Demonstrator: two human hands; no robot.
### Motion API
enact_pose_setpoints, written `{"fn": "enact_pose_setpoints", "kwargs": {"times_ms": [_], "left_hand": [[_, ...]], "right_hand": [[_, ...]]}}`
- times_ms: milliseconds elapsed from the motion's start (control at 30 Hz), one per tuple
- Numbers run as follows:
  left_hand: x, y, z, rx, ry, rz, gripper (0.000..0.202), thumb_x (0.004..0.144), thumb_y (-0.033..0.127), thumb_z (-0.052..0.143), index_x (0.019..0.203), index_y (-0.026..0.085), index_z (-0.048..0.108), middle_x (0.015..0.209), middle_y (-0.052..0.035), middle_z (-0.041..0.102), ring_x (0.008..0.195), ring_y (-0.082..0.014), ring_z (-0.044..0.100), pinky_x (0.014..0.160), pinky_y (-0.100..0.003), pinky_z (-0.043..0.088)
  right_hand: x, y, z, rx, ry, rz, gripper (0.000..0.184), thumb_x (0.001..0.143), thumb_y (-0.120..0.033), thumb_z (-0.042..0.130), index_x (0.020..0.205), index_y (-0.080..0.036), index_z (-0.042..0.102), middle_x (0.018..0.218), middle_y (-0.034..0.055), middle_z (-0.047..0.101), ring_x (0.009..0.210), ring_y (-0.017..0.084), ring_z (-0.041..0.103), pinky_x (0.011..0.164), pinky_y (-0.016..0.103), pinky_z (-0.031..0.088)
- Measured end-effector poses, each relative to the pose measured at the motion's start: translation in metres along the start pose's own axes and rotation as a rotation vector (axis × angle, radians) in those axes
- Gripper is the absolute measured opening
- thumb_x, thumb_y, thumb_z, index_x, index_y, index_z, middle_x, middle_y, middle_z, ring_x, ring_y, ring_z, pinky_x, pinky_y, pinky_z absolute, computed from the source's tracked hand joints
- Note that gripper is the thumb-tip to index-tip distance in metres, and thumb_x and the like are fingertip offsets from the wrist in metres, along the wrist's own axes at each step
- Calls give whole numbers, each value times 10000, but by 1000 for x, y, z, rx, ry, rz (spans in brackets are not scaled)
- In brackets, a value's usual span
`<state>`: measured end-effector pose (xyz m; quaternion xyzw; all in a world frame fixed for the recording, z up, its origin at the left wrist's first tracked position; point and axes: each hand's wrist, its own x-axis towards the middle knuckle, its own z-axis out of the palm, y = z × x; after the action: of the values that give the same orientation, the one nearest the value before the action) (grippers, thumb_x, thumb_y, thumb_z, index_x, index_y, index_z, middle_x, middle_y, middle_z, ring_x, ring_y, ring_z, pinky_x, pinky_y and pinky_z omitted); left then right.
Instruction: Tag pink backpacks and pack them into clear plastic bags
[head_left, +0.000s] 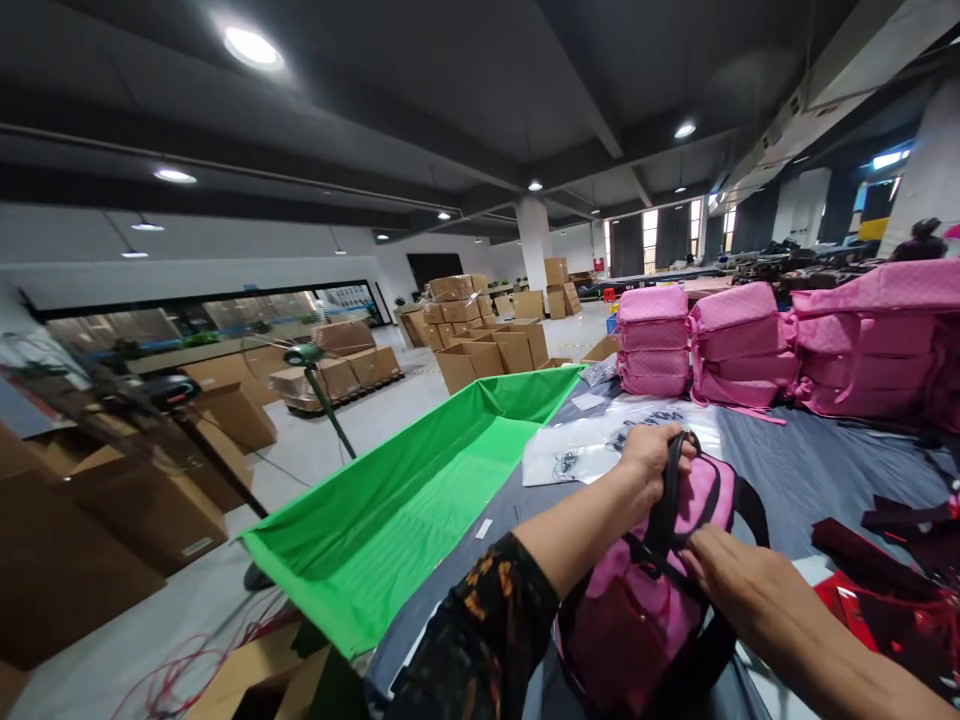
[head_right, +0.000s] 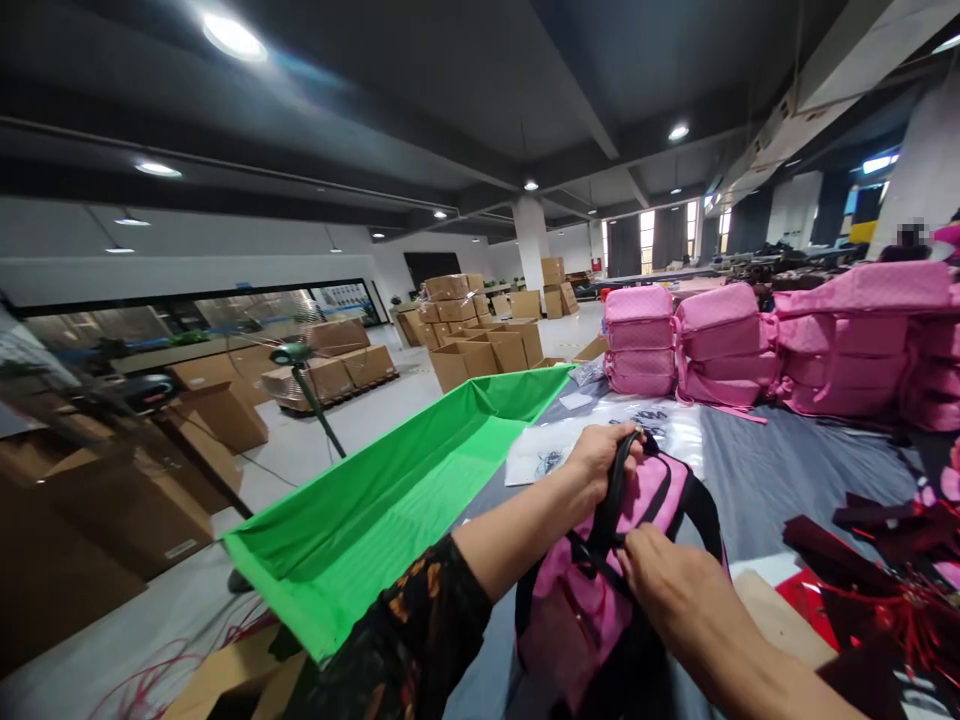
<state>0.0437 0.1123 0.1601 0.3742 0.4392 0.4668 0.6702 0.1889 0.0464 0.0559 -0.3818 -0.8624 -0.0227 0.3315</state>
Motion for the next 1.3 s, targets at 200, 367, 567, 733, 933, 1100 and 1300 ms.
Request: {"fn": "enact_pose_setpoints", "kwargs": {"times_ms": [200,367,567,733,933,1100,1300], "left_hand": [[-18,-5,-15,54,-149,-57,298,929,301,617,699,112,618,556,-30,625,416,-90,542,435,-185,404],[-62,-45,-31,46,-368,-7,604,459,586,924,732,148,611,641,-40,674,507,-147,626,483,-246,511],[-67,-41,-29,-68,-180,168,551,495,573,886,666,181,539,489,58,527,379,-35,376,373,-174,245],[-74,-19,-66,90,-124,190,568,555,664,835,635,174,559,404,64,488,300,-28,295,344,-209,140],[-97,-21,-98,85,-81,224,541,593,629,848,608,165,570,365,69,453,278,-24,258,327,-207,118],[-98,-18,-118,35,-1,290,510,636,579,847,582,162,560,351,76,410,279,-18,236,323,-191,120],[-68,13,-115,-122,91,329,394,812,432,764,631,144,566,401,88,394,313,-14,250,339,-154,178]], "right_hand": [[-11,-5,-3,260,-122,178,433,995,-529,429,743,-250,642,585,-9,595,503,136,540,490,233,402],[-22,-1,-27,358,-207,160,420,922,-548,579,658,-234,667,532,2,601,450,129,501,444,238,365],[13,-54,-5,473,-172,134,535,964,-619,458,674,-200,620,613,41,662,508,138,557,487,239,403],[58,-39,-27,481,-106,-19,478,999,-606,486,886,-223,748,746,42,685,636,149,616,586,245,475],[100,4,-14,619,-236,-206,524,930,-702,554,1029,-230,758,970,71,679,888,203,646,813,333,531],[114,18,9,702,-239,-98,562,845,-746,636,968,-210,753,1009,72,648,984,225,631,911,379,519],[105,23,12,548,-9,149,643,865,-782,546,1171,-231,673,1192,126,690,1093,286,659,966,459,539]]}}
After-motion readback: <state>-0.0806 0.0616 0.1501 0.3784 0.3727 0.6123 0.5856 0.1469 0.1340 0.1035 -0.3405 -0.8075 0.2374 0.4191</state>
